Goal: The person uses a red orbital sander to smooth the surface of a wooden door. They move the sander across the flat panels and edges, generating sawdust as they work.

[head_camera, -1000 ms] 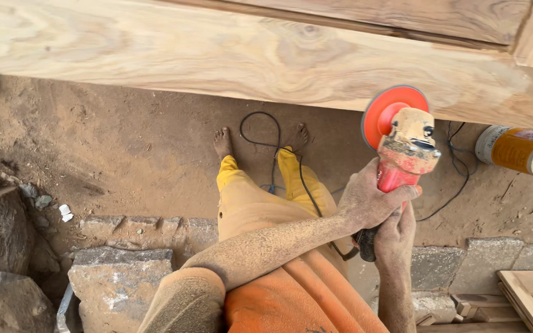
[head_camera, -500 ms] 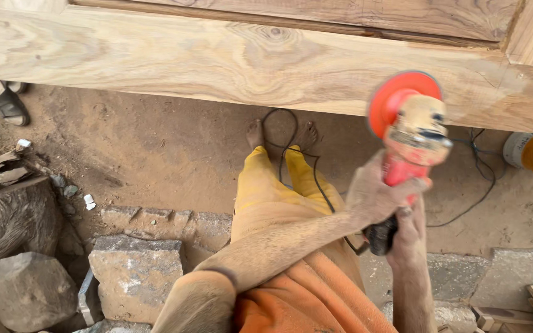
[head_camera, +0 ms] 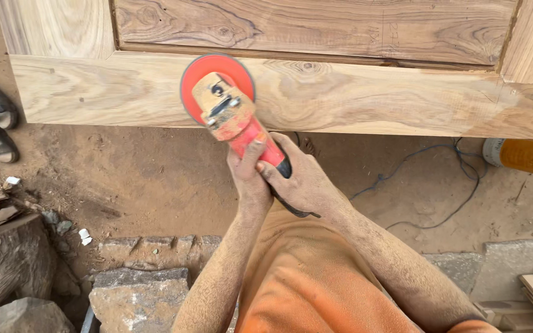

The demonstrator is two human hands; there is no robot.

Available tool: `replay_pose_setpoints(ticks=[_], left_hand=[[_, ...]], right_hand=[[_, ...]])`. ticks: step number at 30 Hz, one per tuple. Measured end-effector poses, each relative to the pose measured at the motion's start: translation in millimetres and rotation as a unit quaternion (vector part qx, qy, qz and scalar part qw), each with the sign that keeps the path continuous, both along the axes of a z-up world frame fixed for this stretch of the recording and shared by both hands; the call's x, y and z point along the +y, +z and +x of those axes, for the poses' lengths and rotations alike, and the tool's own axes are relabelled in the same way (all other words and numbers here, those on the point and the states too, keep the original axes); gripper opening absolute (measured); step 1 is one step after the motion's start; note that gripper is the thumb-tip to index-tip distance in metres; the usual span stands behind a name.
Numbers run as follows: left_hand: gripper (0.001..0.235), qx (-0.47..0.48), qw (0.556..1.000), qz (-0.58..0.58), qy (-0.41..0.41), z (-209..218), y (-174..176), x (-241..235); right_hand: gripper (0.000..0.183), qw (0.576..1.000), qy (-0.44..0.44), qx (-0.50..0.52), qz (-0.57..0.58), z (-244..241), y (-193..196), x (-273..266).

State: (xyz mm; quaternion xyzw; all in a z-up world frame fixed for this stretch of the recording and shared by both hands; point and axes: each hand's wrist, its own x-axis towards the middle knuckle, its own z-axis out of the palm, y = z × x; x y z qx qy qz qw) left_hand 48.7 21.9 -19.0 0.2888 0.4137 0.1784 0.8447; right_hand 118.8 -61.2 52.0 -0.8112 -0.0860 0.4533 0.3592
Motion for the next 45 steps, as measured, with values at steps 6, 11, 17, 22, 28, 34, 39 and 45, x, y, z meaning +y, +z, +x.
replay_pose_setpoints(ticks=[6,11,17,22,28,34,39,45], left_hand=[[0.039,-0.026,0.989,0.021,-0.145,42,5,-60],[0.043,-0.025,0.969,0.007,-0.246,76,24,-111],[0.046,-0.002,0.939,0.075,-0.335,114,34,-186],[0.054,-0.020,0.918,0.098,-0.383,147,41,-266],[0.058,-0.004,0.895,0.122,-0.430,191,39,-367],[0.067,-0.006,0.872,0.124,-0.474,206,39,-431],[0.077,0.031,0.814,0.167,-0.556,194,37,-440],[0.070,-0.005,0.887,0.120,-0.445,137,23,-354]], right_hand=[[0.049,0.991,-0.112,-0.075,0.021,5,1,-69],[0.041,0.972,-0.229,-0.054,-0.009,10,-7,-137],[0.055,0.947,-0.310,-0.078,0.036,22,-23,-231],[0.053,0.911,-0.406,-0.027,0.058,47,-16,-305],[0.050,0.900,-0.431,-0.032,0.054,84,1,-388],[0.053,0.877,-0.465,-0.052,0.108,88,-6,-455],[0.061,0.828,-0.517,-0.039,0.214,61,-15,-466],[0.066,0.896,-0.419,-0.004,0.149,25,-28,-399]])
